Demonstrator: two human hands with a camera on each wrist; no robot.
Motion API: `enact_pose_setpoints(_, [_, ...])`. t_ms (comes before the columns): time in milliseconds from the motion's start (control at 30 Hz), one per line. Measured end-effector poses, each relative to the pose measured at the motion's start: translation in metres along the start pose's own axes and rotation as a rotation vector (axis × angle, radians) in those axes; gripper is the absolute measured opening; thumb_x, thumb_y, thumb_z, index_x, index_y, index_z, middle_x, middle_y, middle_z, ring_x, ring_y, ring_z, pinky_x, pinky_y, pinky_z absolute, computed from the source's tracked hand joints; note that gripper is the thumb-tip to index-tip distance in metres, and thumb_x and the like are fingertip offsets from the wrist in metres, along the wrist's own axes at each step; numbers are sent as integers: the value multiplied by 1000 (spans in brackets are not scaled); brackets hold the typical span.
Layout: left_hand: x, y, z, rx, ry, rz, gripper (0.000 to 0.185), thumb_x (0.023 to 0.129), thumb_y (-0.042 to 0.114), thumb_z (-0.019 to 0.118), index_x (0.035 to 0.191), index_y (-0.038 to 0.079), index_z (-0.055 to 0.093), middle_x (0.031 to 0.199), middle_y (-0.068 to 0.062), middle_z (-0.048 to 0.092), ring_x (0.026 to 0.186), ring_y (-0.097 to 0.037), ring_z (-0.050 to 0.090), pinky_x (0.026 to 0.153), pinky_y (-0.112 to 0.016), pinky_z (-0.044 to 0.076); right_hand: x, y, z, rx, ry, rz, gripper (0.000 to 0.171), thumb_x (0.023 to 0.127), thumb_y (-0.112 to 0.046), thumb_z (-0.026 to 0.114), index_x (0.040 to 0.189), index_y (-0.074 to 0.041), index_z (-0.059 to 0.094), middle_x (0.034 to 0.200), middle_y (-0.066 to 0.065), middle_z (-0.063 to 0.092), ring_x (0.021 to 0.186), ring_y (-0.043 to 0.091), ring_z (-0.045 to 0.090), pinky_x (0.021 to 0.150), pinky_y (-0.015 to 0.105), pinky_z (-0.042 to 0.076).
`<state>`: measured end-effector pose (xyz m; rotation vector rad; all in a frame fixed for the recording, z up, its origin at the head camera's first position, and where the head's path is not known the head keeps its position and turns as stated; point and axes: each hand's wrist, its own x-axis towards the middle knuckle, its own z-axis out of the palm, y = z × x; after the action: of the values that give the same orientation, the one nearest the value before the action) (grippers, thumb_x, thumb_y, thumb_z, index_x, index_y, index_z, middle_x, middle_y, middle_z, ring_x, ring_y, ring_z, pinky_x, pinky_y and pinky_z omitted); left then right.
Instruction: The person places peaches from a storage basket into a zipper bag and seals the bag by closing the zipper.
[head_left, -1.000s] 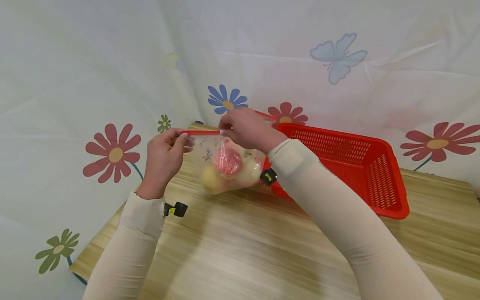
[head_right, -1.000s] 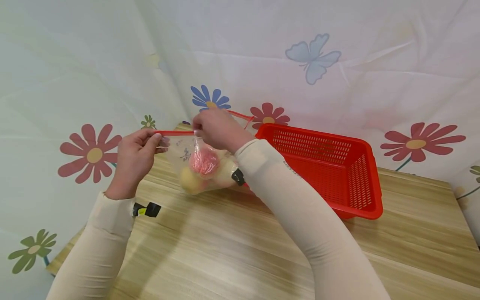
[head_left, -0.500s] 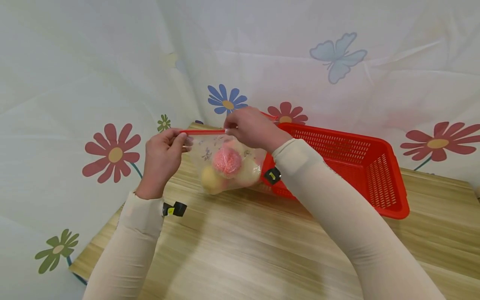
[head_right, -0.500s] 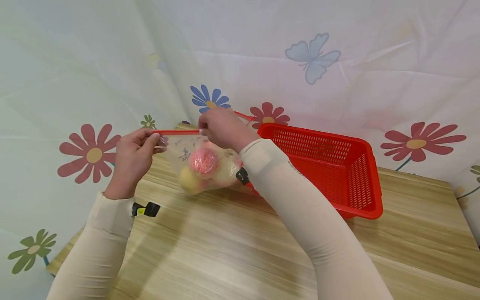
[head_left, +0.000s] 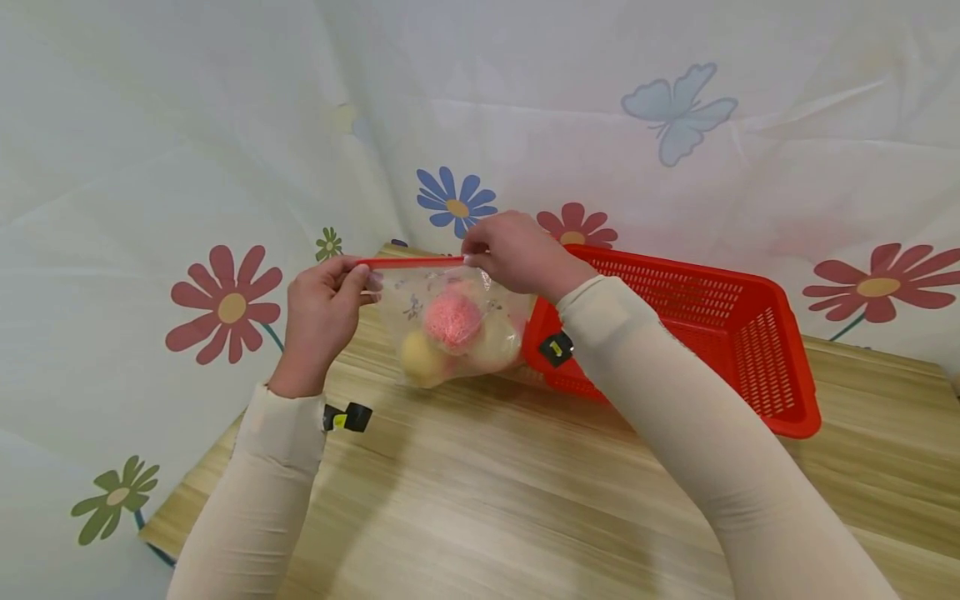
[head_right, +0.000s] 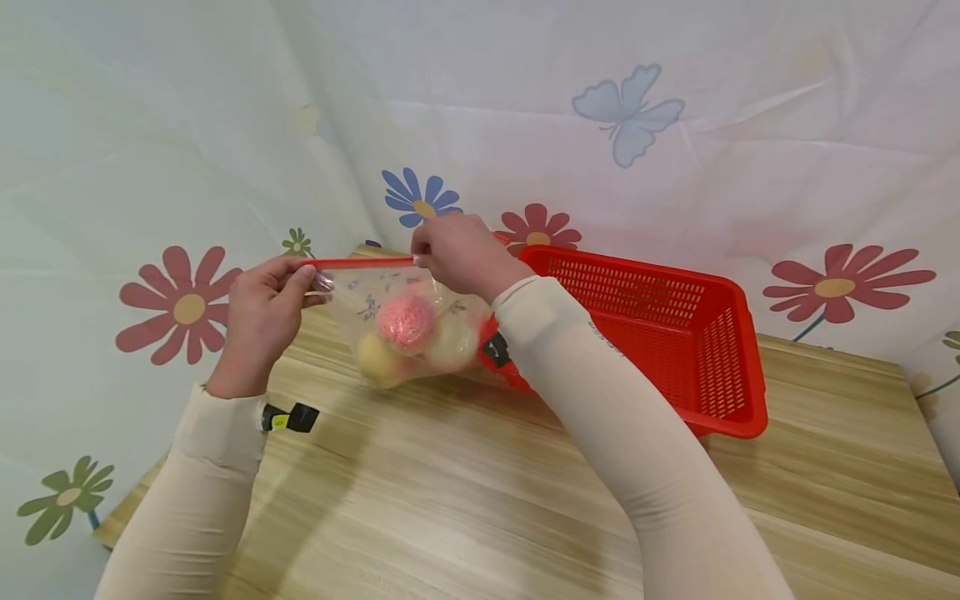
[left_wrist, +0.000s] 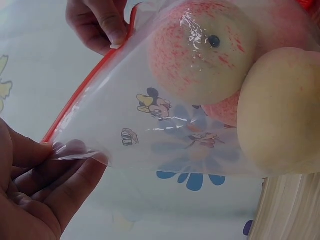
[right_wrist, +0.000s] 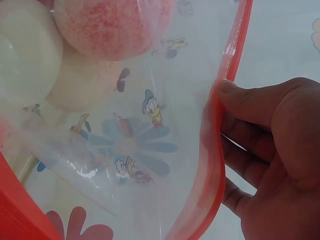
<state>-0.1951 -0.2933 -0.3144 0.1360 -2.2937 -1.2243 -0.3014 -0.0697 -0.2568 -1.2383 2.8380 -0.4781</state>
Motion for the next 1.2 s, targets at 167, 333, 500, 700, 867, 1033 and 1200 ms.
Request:
enact_pose_setpoints(167, [-1, 0, -1, -1, 4, -18, 32, 99, 26, 53, 115, 1, 67, 99, -16, 69, 85, -23, 71, 77, -29, 57, -2, 5, -1, 13, 0, 19, 28, 92, -25, 65, 118, -16, 68, 109, 2, 68, 97, 18, 59, 88, 32, 55])
enact_pose_setpoints(333, [0, -1, -2, -20, 4, -19, 32, 99, 25, 54, 115, 1, 67, 102, -16, 68, 86, -23, 71, 76, -27, 57, -4, 9, -1, 10, 15, 34, 28, 92, -25, 66, 118, -16, 68, 109, 2, 68, 97, 18, 59, 89, 32, 54])
enact_pose_setpoints(500, [0, -3, -4, -54, 2, -17, 32, 99, 25, 54, 114, -1, 66, 99, -17, 68, 80, -11, 70, 76, -28, 57, -7, 14, -3, 11, 6, 64, 30, 92, -25, 66, 120, -16, 67, 110, 3, 68, 98, 18, 59, 90, 33, 54])
enact_pose_setpoints(700, [-1, -4, -6, -72, -4, -18, 33, 99, 28, 53, 113, 1, 66, 103, -16, 69, 82, -9, 70, 79, -30, 57, -9, 21, -5, 28, -14, 103, 30, 93, -25, 64, 121, -15, 67, 111, 3, 67, 99, 19, 59, 90, 34, 54])
enact_pose_setpoints(867, [-1, -6, -8, -64, -6, -30, 34, 99, 30, 53, 115, 3, 66, 107, -15, 69, 86, -13, 71, 79, -29, 57, -11, 26, -6, 49, -12, 110, 31, 92, -25, 65, 122, -16, 66, 111, 2, 67, 99, 19, 59, 89, 33, 55])
enact_pose_setpoints(1033, [-2, -7, -10, -71, -3, -42, 33, 98, 29, 54, 116, 3, 66, 104, -15, 69, 84, -11, 70, 77, -27, 57, -13, 30, -6, 59, -14, 113, 32, 92, -24, 65, 122, -15, 65, 111, 3, 67, 99, 19, 59, 89, 34, 55])
enact_pose_setpoints(1200, [-2, -9, -11, -92, -6, -46, 34, 98, 30, 54, 116, 4, 66, 104, -15, 69, 84, -10, 70, 76, -26, 57, -14, 34, -7, 73, -10, 131, 33, 91, -23, 66, 123, -15, 65, 112, 4, 66, 100, 20, 58, 89, 35, 55])
